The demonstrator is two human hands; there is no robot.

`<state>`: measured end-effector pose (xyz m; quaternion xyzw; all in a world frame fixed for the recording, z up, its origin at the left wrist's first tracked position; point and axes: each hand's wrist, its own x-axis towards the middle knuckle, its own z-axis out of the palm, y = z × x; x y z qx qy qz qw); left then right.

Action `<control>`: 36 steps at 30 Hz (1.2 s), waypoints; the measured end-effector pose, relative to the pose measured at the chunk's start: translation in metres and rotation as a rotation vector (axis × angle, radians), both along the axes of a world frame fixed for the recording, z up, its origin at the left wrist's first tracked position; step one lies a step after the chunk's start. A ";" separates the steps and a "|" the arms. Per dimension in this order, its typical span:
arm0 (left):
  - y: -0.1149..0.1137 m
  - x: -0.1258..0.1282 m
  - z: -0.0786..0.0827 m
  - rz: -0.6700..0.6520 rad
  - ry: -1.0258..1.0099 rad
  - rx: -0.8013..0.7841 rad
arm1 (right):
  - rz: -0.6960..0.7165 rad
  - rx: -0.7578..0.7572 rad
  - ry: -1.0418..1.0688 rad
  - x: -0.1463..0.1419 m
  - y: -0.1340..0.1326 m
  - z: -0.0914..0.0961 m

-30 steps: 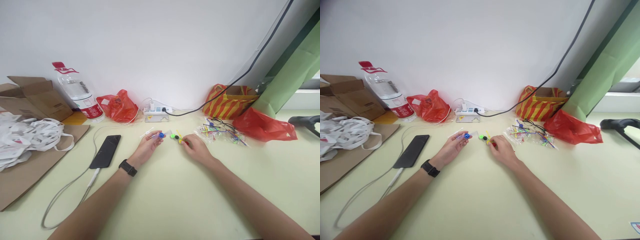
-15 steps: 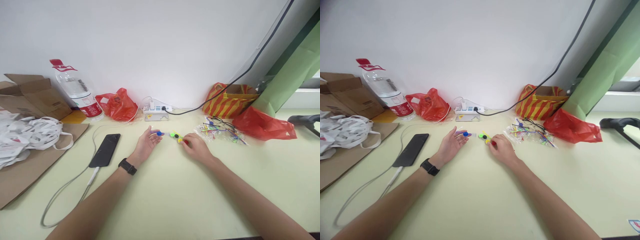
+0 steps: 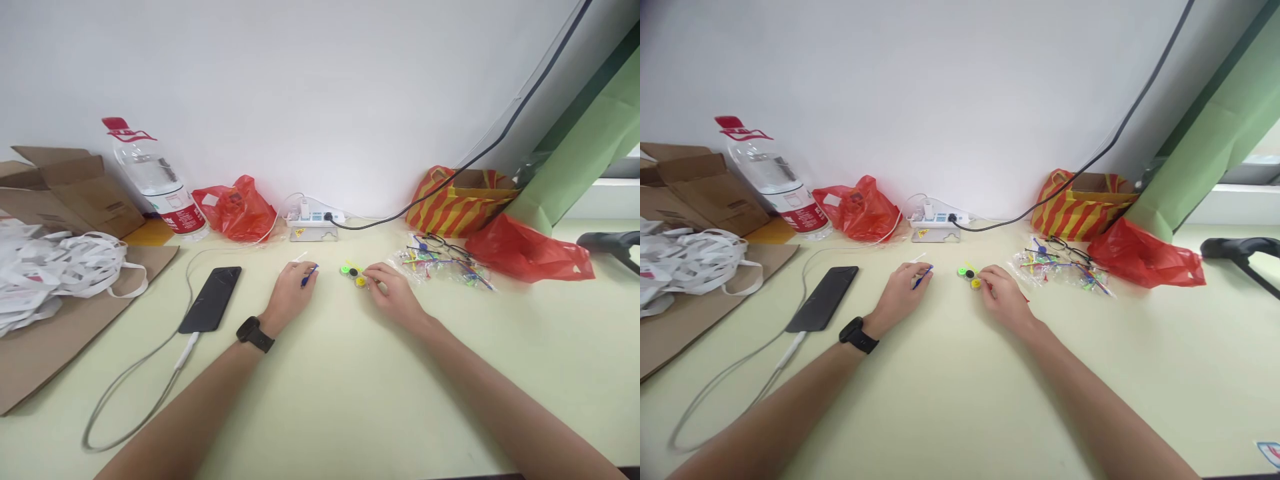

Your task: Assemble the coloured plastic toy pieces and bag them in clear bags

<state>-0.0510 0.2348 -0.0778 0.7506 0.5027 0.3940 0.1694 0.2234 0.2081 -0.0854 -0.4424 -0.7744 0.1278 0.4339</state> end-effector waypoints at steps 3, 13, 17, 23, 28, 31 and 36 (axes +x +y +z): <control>0.002 -0.008 0.000 0.048 0.205 0.132 | 0.028 -0.021 -0.009 -0.002 -0.001 -0.001; 0.011 -0.023 0.000 0.174 0.362 0.099 | 0.037 0.004 0.013 -0.006 -0.006 0.004; 0.003 -0.013 0.007 0.131 0.310 0.212 | 0.051 -0.005 0.022 -0.007 -0.007 0.006; -0.017 0.008 0.005 -0.208 0.219 0.136 | 0.063 0.011 0.013 -0.007 -0.007 0.007; -0.021 0.011 -0.003 -0.304 0.218 -0.023 | 0.075 -0.052 0.037 -0.007 -0.009 0.009; -0.020 0.011 -0.002 -0.307 0.196 -0.034 | 0.087 -0.096 0.080 -0.008 -0.010 0.010; -0.019 0.012 -0.001 -0.342 0.170 -0.011 | 0.116 -0.155 0.115 -0.011 -0.011 0.012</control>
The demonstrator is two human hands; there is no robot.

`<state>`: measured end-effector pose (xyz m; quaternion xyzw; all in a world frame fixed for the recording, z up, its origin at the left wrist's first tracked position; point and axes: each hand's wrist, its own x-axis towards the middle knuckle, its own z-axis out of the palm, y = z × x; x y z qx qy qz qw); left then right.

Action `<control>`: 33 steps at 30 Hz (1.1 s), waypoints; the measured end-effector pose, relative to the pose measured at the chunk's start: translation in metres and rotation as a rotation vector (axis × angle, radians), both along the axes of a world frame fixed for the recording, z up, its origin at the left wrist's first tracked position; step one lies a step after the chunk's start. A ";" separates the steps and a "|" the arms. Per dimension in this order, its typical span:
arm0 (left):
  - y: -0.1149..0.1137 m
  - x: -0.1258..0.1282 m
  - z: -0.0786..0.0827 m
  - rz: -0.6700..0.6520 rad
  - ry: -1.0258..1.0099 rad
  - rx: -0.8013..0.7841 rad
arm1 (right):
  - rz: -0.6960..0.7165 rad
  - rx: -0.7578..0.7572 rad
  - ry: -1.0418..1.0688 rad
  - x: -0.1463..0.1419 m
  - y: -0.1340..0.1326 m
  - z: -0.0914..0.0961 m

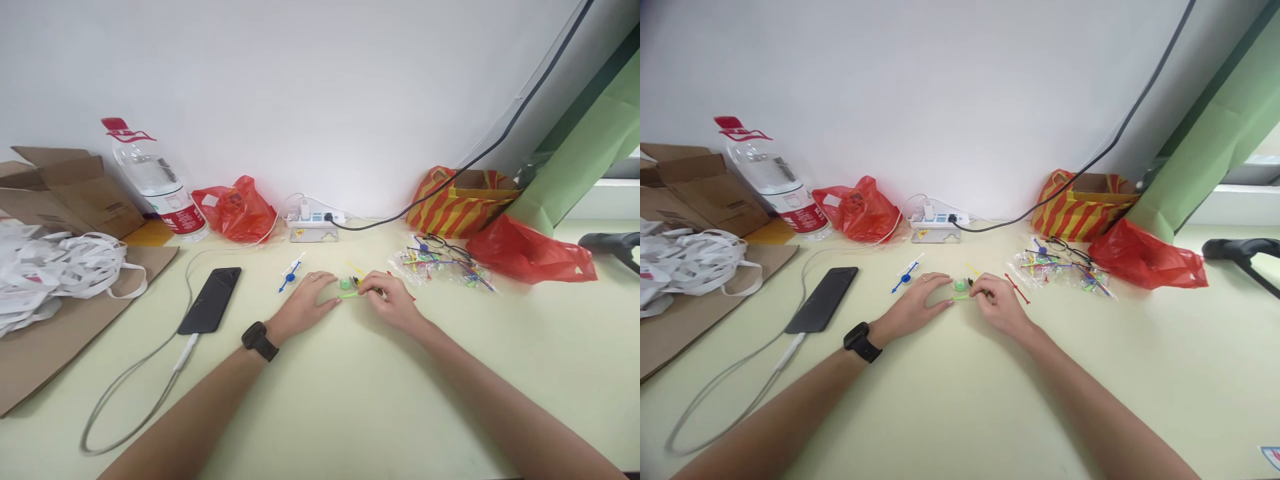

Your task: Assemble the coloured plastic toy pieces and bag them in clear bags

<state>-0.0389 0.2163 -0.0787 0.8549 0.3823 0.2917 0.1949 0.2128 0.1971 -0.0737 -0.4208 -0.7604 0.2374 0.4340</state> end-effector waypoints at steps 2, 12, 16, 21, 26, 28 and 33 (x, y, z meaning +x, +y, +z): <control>-0.001 0.000 0.000 0.010 0.001 0.008 | 0.001 0.005 0.017 -0.001 0.000 0.001; -0.011 0.001 0.014 -0.101 0.097 0.014 | -0.145 0.087 0.183 0.004 0.000 0.005; -0.013 0.002 0.016 -0.078 0.024 -0.034 | -0.194 0.082 0.251 0.005 0.002 0.005; -0.014 0.004 0.018 -0.094 0.041 -0.040 | -0.222 0.077 0.264 0.004 0.002 0.005; -0.015 0.005 0.019 -0.093 0.066 -0.028 | -0.376 0.197 0.216 0.008 0.000 0.011; -0.015 0.005 0.020 -0.097 0.070 -0.030 | -0.355 0.191 0.169 0.008 -0.002 0.012; -0.014 0.006 0.021 -0.104 0.060 -0.022 | -0.042 0.035 0.200 0.001 -0.006 0.012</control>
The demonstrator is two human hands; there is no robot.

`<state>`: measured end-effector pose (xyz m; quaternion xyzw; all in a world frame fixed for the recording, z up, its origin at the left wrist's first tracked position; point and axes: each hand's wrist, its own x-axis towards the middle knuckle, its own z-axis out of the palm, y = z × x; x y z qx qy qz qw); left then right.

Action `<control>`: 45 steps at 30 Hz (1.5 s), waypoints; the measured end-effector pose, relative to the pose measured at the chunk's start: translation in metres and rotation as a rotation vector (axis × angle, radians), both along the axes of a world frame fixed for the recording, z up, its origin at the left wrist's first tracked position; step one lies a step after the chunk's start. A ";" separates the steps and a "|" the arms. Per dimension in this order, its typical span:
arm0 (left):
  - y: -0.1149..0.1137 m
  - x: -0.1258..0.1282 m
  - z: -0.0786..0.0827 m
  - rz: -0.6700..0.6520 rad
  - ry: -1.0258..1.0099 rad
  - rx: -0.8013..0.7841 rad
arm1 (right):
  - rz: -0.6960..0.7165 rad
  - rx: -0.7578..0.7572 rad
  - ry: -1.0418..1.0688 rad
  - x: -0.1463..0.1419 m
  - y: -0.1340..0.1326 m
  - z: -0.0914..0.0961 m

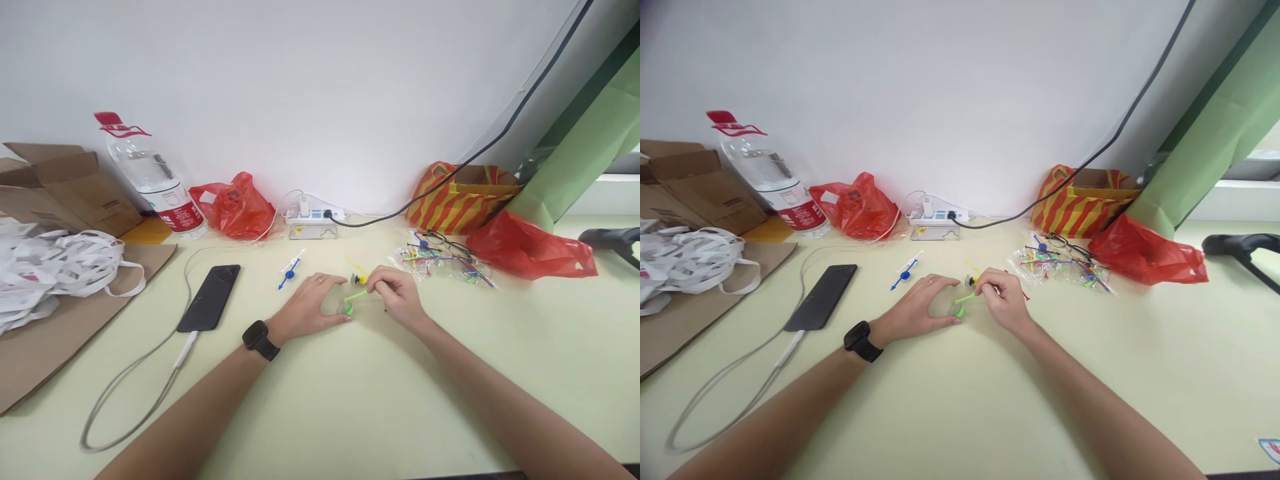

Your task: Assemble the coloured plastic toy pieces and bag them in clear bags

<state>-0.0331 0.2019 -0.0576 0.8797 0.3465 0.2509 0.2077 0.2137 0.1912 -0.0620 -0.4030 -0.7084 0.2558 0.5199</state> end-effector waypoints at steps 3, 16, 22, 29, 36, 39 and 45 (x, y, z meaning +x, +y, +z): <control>0.000 0.000 0.000 -0.035 -0.012 -0.016 | -0.014 -0.040 0.090 -0.001 0.001 -0.001; 0.010 0.011 -0.012 0.089 -0.589 -0.573 | 0.104 -0.433 0.498 -0.003 0.005 0.004; 0.008 0.010 -0.004 0.092 -0.729 -0.736 | 0.208 -0.547 0.502 -0.011 -0.003 0.007; 0.004 0.010 -0.002 0.041 -0.714 -0.677 | 0.181 -0.528 0.426 -0.017 -0.004 0.002; 0.001 0.017 0.001 0.035 -0.639 -0.523 | 0.200 -0.442 0.388 -0.020 -0.005 -0.002; 0.001 0.016 0.000 0.074 -0.600 -0.472 | 0.195 -0.411 0.342 -0.020 -0.005 -0.004; 0.004 0.011 -0.005 0.135 -0.584 -0.392 | 0.193 -0.351 0.215 -0.021 -0.006 -0.011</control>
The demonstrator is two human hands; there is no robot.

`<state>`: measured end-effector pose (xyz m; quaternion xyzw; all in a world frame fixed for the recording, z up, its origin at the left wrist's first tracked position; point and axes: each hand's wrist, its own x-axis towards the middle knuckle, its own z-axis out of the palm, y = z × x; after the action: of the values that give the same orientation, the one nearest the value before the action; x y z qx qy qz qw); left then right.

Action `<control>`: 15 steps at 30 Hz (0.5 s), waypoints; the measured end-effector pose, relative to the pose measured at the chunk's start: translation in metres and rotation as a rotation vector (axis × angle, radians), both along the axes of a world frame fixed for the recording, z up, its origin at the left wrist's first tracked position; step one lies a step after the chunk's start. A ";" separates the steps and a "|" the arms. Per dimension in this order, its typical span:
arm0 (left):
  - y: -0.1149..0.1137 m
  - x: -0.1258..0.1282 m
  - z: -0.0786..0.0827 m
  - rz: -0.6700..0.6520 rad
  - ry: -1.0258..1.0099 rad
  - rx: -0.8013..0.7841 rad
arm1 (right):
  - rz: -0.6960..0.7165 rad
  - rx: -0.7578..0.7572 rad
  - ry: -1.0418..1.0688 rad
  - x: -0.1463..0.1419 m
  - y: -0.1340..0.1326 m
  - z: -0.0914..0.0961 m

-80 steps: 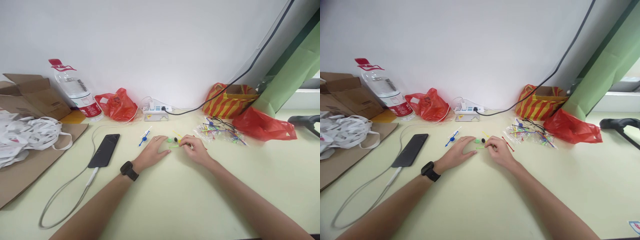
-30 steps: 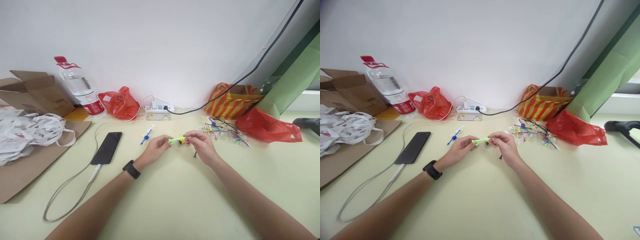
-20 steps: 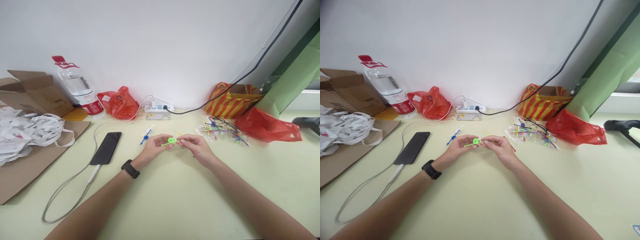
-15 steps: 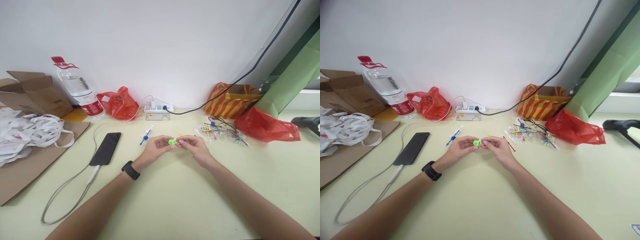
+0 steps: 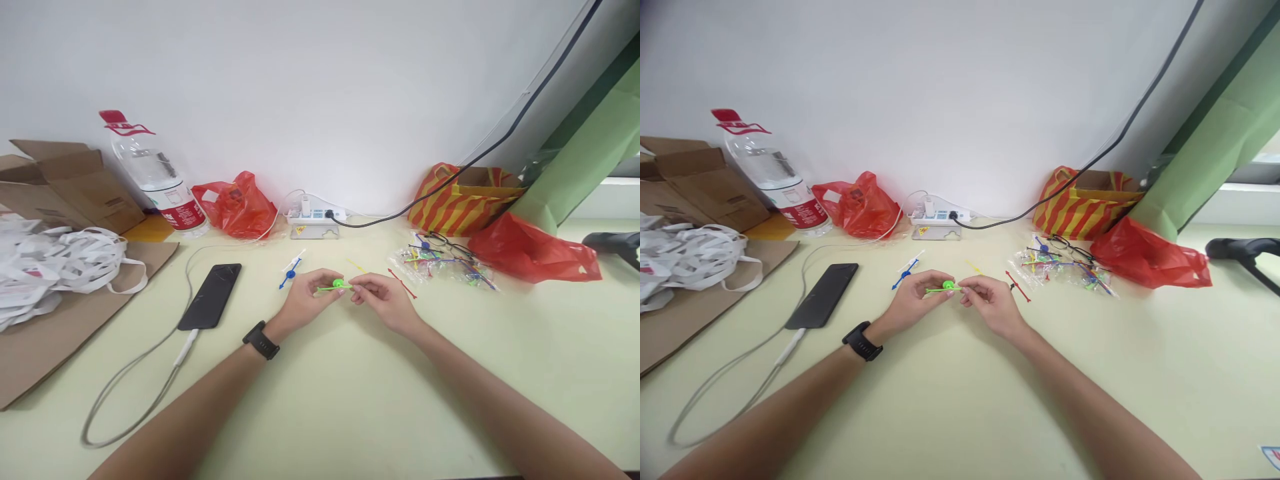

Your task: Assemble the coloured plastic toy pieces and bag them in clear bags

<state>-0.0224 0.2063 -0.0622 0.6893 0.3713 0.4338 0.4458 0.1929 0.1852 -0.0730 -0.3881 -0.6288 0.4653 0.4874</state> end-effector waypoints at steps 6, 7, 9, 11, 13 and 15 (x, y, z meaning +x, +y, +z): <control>0.000 -0.001 -0.002 -0.072 -0.003 0.009 | 0.011 0.162 -0.124 0.000 -0.004 -0.004; 0.000 -0.001 -0.003 -0.071 0.013 0.020 | 0.014 0.196 -0.144 0.000 -0.005 -0.004; 0.000 -0.002 -0.004 -0.066 0.047 0.050 | 0.013 0.262 -0.184 0.001 -0.005 -0.002; 0.001 -0.004 -0.006 -0.061 0.071 0.079 | 0.006 0.317 -0.225 0.002 -0.005 -0.001; 0.002 -0.005 -0.009 -0.051 0.090 0.095 | 0.000 0.354 -0.261 0.003 -0.005 0.000; 0.003 -0.006 -0.010 -0.038 0.111 0.110 | -0.005 0.376 -0.284 0.003 -0.005 0.000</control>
<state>-0.0286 0.2092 -0.0722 0.7426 0.3579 0.4063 0.3942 0.1957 0.1804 -0.0726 -0.3536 -0.7656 0.2795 0.4591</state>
